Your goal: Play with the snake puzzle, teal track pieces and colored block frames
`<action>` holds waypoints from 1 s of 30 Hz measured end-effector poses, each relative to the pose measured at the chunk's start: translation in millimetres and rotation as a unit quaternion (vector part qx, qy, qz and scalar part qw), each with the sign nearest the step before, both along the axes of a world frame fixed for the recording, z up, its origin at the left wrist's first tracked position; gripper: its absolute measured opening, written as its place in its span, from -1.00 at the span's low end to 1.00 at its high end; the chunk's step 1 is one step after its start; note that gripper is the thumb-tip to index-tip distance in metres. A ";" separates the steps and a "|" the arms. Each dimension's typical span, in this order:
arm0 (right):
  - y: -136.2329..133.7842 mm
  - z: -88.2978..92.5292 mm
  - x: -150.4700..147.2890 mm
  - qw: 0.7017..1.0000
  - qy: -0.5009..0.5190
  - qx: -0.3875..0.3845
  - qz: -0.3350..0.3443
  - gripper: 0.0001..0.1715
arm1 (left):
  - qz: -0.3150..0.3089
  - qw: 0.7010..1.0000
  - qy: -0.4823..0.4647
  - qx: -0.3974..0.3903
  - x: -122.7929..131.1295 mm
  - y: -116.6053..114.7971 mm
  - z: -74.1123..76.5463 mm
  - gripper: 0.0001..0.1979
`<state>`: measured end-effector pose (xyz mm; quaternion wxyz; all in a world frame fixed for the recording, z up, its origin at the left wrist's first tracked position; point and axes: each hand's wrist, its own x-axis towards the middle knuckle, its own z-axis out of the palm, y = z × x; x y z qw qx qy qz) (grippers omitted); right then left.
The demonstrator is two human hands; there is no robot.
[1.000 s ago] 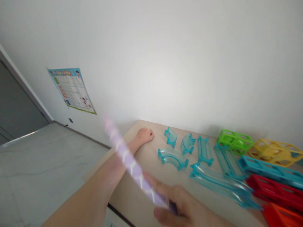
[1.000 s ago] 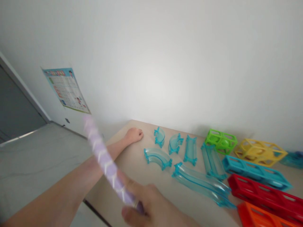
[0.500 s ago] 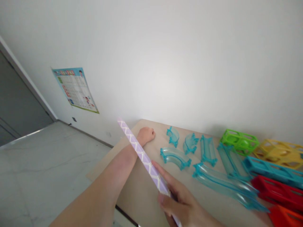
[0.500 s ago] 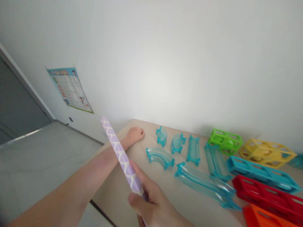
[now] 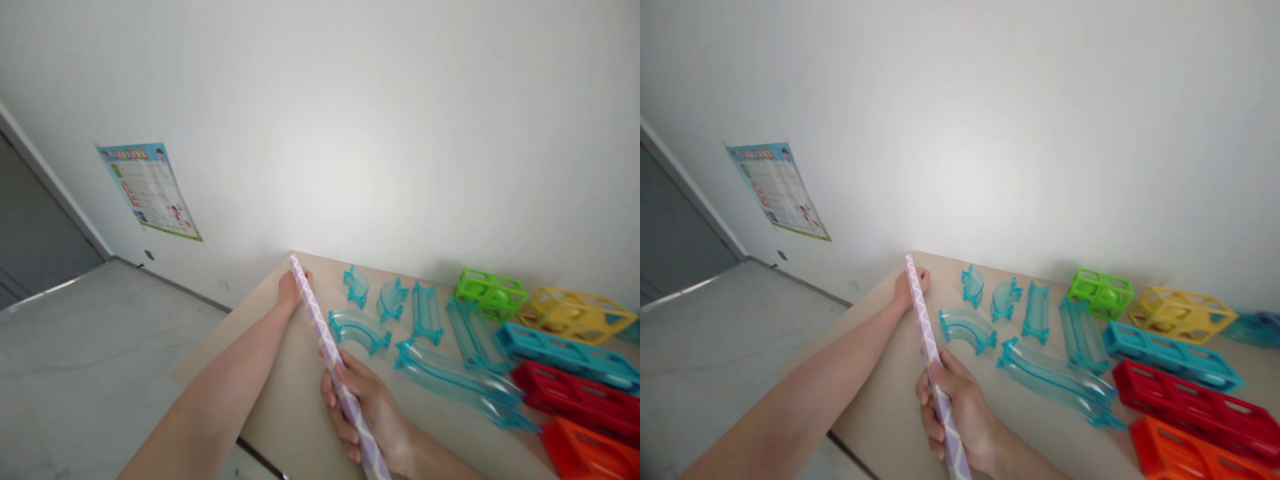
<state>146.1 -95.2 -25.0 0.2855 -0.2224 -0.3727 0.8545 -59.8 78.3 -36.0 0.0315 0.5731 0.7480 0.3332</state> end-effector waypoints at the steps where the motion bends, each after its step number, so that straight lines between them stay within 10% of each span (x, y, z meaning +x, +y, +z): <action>1: 1.7 -0.7 -0.9 1.000 0.007 -0.010 -0.009 -0.58 | 0.006 0.999 -0.037 0.019 -0.3 -4.5 -0.4 -0.66; 9: 13.6 -3.0 0.9 0.991 0.110 -0.059 -0.036 -0.56 | -0.024 0.936 -0.333 0.110 38.5 -53.4 17.8 -0.40; 12: 15.6 -1.8 3.4 0.988 0.137 -0.059 -0.038 -0.58 | -0.229 0.792 -0.565 0.029 62.1 -70.6 28.6 -0.43; 14: 15.9 -1.5 3.7 0.989 0.134 -0.053 -0.032 -0.57 | -0.282 0.754 -0.594 -0.005 72.2 -78.7 32.2 -0.50; 23: 12.9 -12.6 0.5 0.991 0.085 -0.029 0.103 -0.48 | -0.158 0.736 -0.641 0.149 44.9 -69.8 52.2 -0.60; 30: 14.9 -6.6 0.5 0.991 0.128 -0.042 0.023 -0.61 | -0.362 0.711 -0.602 0.001 72.7 -88.4 39.2 -0.62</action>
